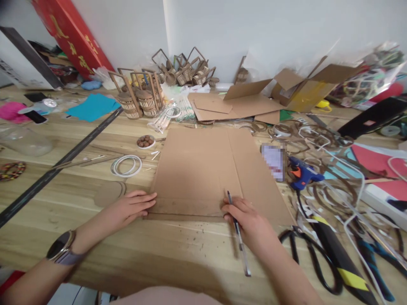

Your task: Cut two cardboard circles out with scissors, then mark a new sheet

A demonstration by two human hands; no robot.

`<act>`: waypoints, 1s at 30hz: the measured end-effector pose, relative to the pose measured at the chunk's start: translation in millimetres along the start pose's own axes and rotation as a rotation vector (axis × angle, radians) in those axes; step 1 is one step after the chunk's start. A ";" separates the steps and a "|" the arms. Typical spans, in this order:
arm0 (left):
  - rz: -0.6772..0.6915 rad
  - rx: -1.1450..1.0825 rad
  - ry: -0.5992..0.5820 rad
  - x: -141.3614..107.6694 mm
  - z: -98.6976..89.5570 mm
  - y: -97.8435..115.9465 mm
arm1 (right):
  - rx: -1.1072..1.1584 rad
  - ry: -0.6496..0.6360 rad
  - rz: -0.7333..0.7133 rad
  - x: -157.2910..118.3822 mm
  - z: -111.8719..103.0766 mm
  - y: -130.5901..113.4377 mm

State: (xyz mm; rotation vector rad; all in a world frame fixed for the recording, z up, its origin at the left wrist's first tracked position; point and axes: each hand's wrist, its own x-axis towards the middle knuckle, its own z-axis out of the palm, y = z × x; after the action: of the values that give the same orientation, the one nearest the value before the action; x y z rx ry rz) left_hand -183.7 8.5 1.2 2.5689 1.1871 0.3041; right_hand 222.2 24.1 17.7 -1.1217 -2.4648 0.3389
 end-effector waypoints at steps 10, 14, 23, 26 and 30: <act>0.002 -0.010 -0.009 -1.9 0.8 0.0 | -0.005 0.004 0.011 -2.3 0.6 0.7; 0.025 0.032 0.003 -2.2 -0.4 2.3 | -0.005 -0.025 0.034 -0.1 -2.8 -2.5; 0.043 0.152 0.034 0.0 -6.3 13.0 | -0.004 -0.055 0.051 4.7 -5.5 -5.2; 0.053 0.170 0.049 -0.1 -5.9 13.5 | -0.012 -0.074 0.051 5.0 -6.0 -4.4; 0.064 0.160 0.068 0.1 -4.9 12.9 | -0.013 -0.084 0.057 5.1 -6.5 -3.5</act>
State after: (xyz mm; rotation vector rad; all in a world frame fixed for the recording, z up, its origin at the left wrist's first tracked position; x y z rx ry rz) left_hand -176.1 1.5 10.3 2.7593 1.1995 0.3249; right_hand 219.9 26.1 26.1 -1.2083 -2.5141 0.3950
